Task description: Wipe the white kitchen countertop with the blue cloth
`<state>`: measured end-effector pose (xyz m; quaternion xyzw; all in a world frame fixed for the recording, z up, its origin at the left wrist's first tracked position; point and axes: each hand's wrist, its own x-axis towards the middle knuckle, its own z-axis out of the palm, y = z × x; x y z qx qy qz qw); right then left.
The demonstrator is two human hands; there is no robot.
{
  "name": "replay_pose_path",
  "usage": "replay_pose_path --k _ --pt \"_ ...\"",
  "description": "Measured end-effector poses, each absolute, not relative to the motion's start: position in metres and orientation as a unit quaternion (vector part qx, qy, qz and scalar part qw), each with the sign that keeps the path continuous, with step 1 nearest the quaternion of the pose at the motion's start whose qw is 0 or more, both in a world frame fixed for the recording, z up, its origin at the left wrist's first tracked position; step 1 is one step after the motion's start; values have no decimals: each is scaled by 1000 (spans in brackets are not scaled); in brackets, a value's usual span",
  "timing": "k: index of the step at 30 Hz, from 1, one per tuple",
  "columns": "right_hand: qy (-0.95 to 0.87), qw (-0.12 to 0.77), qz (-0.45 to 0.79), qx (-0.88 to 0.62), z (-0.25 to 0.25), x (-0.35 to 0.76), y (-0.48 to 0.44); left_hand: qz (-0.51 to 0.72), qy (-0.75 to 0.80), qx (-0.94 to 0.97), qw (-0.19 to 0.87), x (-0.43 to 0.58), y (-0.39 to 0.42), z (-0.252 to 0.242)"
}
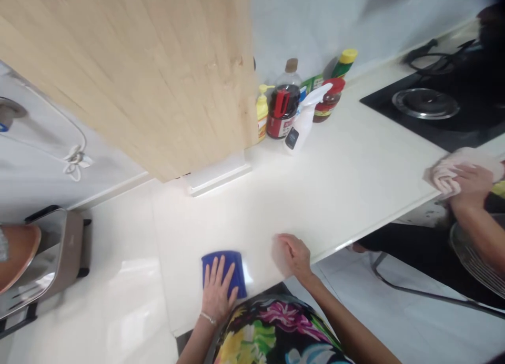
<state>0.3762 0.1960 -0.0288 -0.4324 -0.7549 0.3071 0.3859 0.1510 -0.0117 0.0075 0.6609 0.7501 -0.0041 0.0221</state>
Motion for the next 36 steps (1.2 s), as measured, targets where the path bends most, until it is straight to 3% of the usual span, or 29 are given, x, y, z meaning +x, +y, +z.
replay_pose_path --k 5,10,23,36 --pt "-800 347 253 -418 -37 380 194 -19 828 561 -4 122 -91 7" --pt "-817 330 249 -402 -47 389 193 -24 870 492 -12 99 -110 8" --pt "-821 330 193 -425 -59 380 192 12 887 457 -66 -30 8 5" --pt "-830 329 108 -437 -59 372 194 65 859 506 -40 -108 131 3"
